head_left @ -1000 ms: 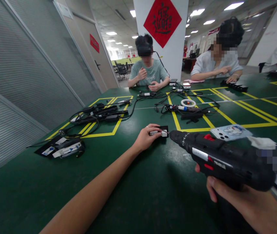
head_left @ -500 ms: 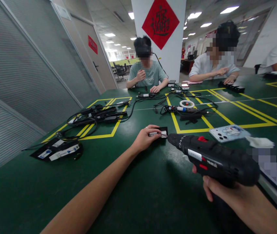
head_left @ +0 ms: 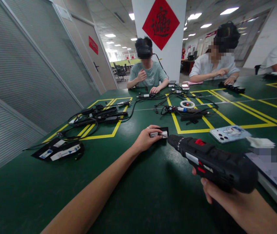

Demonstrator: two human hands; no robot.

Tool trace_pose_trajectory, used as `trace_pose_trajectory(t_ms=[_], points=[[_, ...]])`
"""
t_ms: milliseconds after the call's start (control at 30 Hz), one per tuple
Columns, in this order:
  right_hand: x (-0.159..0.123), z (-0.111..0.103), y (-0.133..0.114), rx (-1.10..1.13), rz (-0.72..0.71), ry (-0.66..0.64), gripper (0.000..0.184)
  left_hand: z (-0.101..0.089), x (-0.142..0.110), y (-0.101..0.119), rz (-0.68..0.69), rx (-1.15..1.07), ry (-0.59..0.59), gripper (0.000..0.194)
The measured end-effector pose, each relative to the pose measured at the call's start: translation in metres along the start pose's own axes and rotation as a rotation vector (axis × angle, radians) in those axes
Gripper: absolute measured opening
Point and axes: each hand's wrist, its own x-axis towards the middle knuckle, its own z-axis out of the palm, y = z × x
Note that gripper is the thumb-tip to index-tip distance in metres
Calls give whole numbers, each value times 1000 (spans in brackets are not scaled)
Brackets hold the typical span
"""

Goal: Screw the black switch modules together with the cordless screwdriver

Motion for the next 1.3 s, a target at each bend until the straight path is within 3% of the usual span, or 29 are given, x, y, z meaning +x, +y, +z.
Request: trace_pose_trajectory(t_ms=[100, 267, 333, 500, 633, 967, 1300], points=[[-2, -1, 4, -42, -40, -2, 15, 0, -1, 2, 22, 1, -4, 26], [3, 0, 6, 110, 8, -236, 26, 1, -3, 5, 43, -10, 19, 31], [13, 4, 8, 166, 54, -268, 24, 2, -3, 5, 41, -21, 31, 37], [43, 14, 17, 194, 125, -207, 9, 6, -5, 2, 12, -39, 80, 54], [50, 17, 18, 176, 137, -182, 5, 7, -4, -1, -6, -31, 82, 55], [2, -4, 1, 24, 34, -134, 11, 7, -3, 6, -21, 21, 88, 43], [3, -3, -5, 35, -66, -69, 9, 1, 4, -8, -58, -9, 0, 42]])
